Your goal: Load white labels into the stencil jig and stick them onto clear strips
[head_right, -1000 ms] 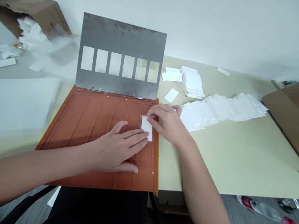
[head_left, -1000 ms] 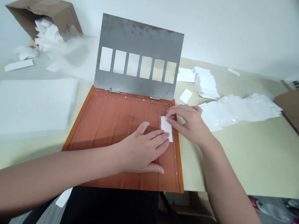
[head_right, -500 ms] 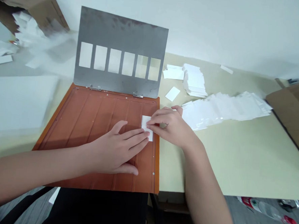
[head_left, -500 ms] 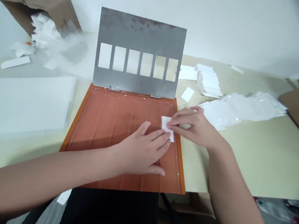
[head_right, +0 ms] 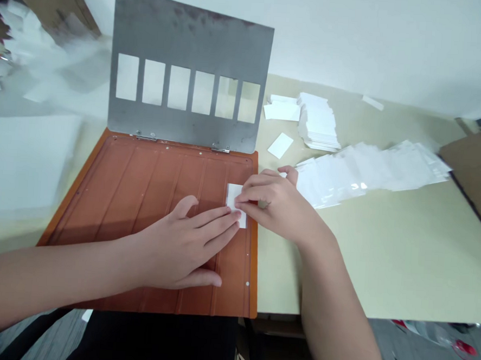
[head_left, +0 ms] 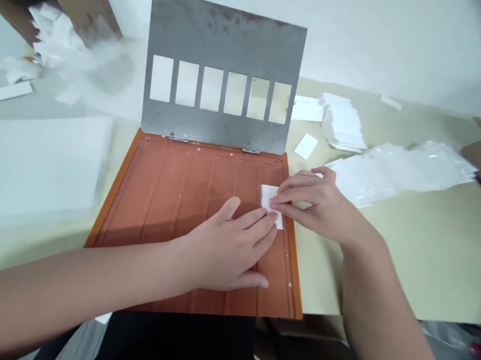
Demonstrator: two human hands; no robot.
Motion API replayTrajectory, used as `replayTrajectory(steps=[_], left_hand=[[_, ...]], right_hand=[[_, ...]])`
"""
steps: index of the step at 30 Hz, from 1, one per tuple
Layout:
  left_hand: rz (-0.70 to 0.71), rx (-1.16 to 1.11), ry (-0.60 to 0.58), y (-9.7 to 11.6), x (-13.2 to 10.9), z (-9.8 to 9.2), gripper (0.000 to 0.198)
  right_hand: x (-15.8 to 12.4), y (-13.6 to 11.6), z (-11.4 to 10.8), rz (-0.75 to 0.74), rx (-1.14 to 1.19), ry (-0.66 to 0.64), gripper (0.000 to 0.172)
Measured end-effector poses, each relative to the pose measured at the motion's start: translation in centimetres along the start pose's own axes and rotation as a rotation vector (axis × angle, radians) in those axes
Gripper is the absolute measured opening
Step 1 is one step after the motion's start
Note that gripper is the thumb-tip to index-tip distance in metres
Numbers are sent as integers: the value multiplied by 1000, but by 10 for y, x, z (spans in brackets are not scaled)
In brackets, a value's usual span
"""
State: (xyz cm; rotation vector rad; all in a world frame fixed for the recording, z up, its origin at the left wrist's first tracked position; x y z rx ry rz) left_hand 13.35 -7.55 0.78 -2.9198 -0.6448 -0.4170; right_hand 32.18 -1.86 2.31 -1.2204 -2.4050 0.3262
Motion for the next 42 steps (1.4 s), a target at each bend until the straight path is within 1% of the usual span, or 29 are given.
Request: replayTrajectory(steps=[5, 14, 21, 26, 29, 33, 37, 39, 42], left_hand=[[1, 2, 1, 0, 0, 0, 70], [5, 11, 7, 2, 0, -2, 72], [0, -5, 9, 0, 0, -3, 74], [-30, -93, -15, -6, 1, -3, 78], [-12, -194, -22, -12, 4, -3, 78], [0, -285, -67, -18, 8, -4, 76], [20, -269, -66, -19, 8, -6, 78], [28, -254, -55, -19, 7, -6, 81], [27, -252, -56, -20, 7, -7, 86]], right_hand=[[-1, -1, 0, -28, -31, 3, 27], [-1, -4, -1, -36, -91, -14, 31], [-3, -6, -2, -44, -124, -46, 32], [-3, -7, -3, -56, -129, -46, 34], [-4, -7, -3, -52, -137, -59, 34], [-6, -9, -6, -27, -84, -81, 29], [-4, -7, -8, 49, 5, -57, 23], [-3, -4, -7, 85, 26, -42, 23], [-2, 1, -6, 107, 41, -69, 29]])
Point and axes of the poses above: each hand's wrist, its own x-axis towards the middle knuckle, its own z-axis out of the palm, y = z × x, the point moved 3 cm from there along x, towards the middle knuckle, and after that the axes turned 8 degrees about y, right-handed, at the moved point
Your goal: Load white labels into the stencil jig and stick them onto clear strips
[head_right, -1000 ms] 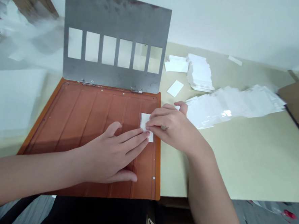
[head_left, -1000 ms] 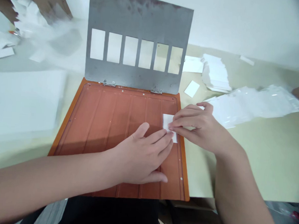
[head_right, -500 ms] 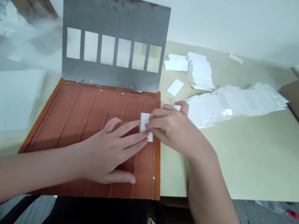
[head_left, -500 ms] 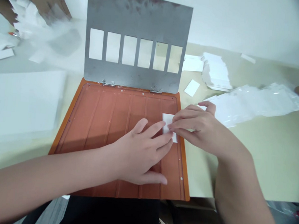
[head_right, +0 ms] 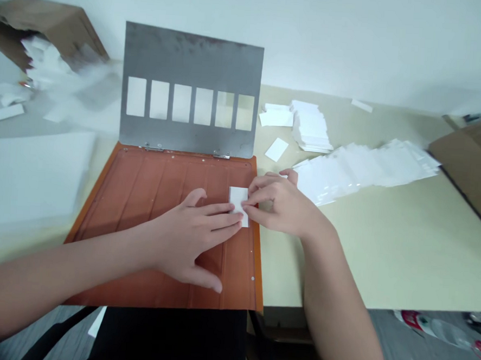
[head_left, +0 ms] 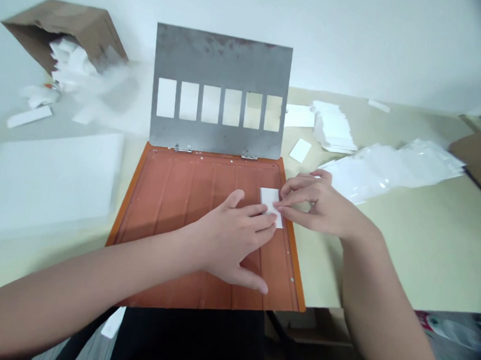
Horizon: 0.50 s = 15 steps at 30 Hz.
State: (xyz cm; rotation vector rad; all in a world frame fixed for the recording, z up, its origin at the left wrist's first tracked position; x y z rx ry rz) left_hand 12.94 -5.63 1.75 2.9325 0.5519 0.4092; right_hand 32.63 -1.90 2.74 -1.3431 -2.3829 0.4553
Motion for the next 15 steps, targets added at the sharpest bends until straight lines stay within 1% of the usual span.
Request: replayTrajectory(steps=[2, 6, 10, 12, 15], left_hand=[[-11, -16, -10, -1, 0, -1, 86], [-29, -62, -24, -4, -2, -4, 83], [-2, -25, -2, -3, -6, -1, 87], [30, 28, 40, -2, -8, 1, 89], [76, 116, 85, -1, -10, 4, 90]], right_hand=[[1, 2, -1, 15, 5, 15, 34], [1, 1, -2, 62, -29, 117, 25], [0, -5, 8, 112, -95, 113, 29], [0, -8, 14, 171, -55, 131, 28], [0, -10, 21, 282, 116, 258, 27]])
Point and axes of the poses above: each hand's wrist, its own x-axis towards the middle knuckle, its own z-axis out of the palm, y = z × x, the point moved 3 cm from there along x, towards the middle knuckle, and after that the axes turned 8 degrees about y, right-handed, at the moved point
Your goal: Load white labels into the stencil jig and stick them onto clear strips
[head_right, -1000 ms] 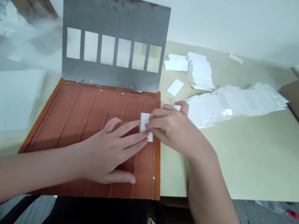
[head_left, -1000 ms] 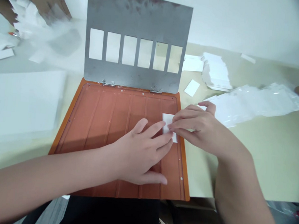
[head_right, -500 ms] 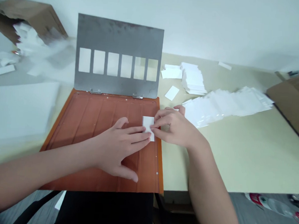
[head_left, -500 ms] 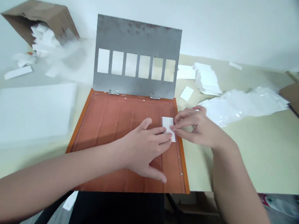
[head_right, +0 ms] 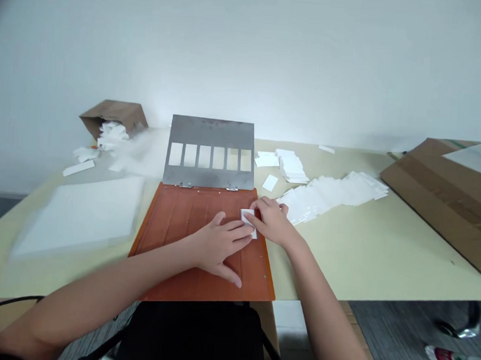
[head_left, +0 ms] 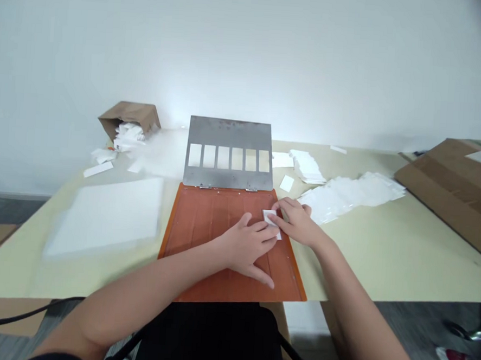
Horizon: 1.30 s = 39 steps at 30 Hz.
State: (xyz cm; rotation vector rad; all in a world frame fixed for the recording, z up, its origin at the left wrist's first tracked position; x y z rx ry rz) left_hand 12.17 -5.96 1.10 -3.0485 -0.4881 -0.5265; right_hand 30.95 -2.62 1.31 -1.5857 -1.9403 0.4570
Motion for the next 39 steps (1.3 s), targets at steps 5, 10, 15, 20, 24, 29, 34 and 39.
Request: replayTrajectory(steps=[5, 10, 15, 20, 24, 29, 34, 39], left_hand=[[56, 137, 42, 0, -1, 0, 92], [56, 139, 160, -5, -5, -13, 84], [-62, 79, 228, -21, -13, -31, 81], [-239, 24, 234, -42, -15, -46, 70], [-410, 74, 313, -55, -26, -67, 62], [-697, 140, 413, -66, -72, -94, 56], [-1049, 240, 416, -78, -141, -111, 58], [-1374, 352, 275, -83, -212, -112, 59]], right_hand=[[-2, 5, 12, 43, 208, 118, 36], [0, 34, 6, 127, 278, 440, 54], [-5, 64, -9, 214, 190, 679, 59], [-9, 72, -15, 211, 5, 701, 54], [-8, 66, -16, 171, -167, 617, 47], [-5, 55, -14, 158, -360, 521, 34], [-11, 49, -8, 203, -467, 465, 39], [-19, 59, -5, 315, -503, 457, 45]])
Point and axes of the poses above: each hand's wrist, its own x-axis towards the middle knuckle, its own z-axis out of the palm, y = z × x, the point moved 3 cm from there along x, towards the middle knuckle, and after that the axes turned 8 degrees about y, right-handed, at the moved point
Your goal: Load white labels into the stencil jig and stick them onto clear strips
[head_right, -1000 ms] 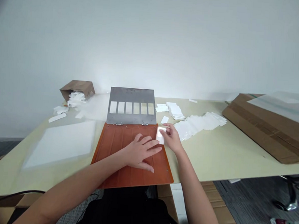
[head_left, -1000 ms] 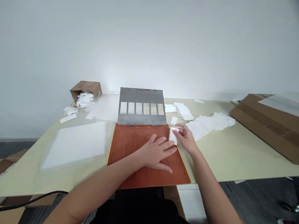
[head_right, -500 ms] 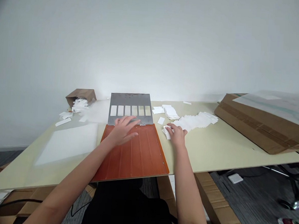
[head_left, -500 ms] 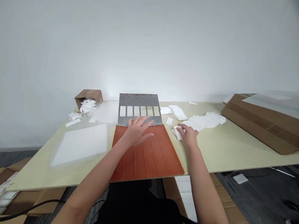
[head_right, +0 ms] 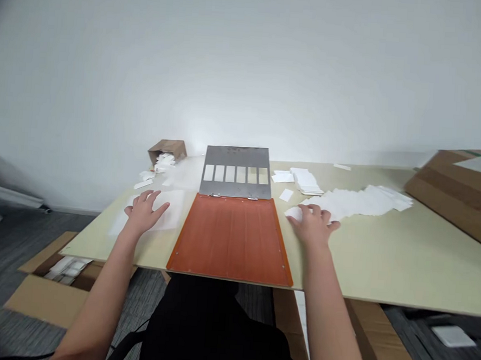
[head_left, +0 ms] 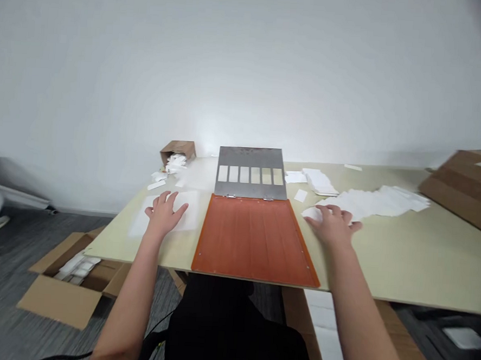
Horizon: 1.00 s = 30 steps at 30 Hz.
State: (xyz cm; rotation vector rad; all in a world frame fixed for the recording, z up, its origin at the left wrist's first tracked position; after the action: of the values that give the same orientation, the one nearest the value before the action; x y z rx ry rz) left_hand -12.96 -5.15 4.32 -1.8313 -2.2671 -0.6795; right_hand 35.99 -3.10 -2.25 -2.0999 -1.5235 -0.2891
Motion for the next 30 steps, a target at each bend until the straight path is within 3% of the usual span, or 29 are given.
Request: replayTrajectory(steps=[4, 7, 11, 14, 17, 23, 30], left_hand=[[-118, 110, -99, -34, -17, 10, 73], [-97, 132, -164, -41, -27, 19, 82], [-61, 143, -185, -41, -32, 25, 79], [-46, 132, -190, -40, -32, 23, 74], [-46, 118, -164, -39, -37, 16, 67], [-136, 84, -132, -40, -69, 5, 78], [-195, -77, -46, -41, -85, 6, 58]], right_hand=[[6, 9, 8, 86, -18, 3, 46], [11, 18, 11, 182, -41, 44, 47], [15, 32, 16, 288, -25, 135, 48], [17, 36, 21, 222, 82, 264, 37], [15, 34, 25, 133, 133, 308, 29], [4, 23, 15, 96, 173, 355, 31], [-6, 5, -4, 123, 283, 436, 33]])
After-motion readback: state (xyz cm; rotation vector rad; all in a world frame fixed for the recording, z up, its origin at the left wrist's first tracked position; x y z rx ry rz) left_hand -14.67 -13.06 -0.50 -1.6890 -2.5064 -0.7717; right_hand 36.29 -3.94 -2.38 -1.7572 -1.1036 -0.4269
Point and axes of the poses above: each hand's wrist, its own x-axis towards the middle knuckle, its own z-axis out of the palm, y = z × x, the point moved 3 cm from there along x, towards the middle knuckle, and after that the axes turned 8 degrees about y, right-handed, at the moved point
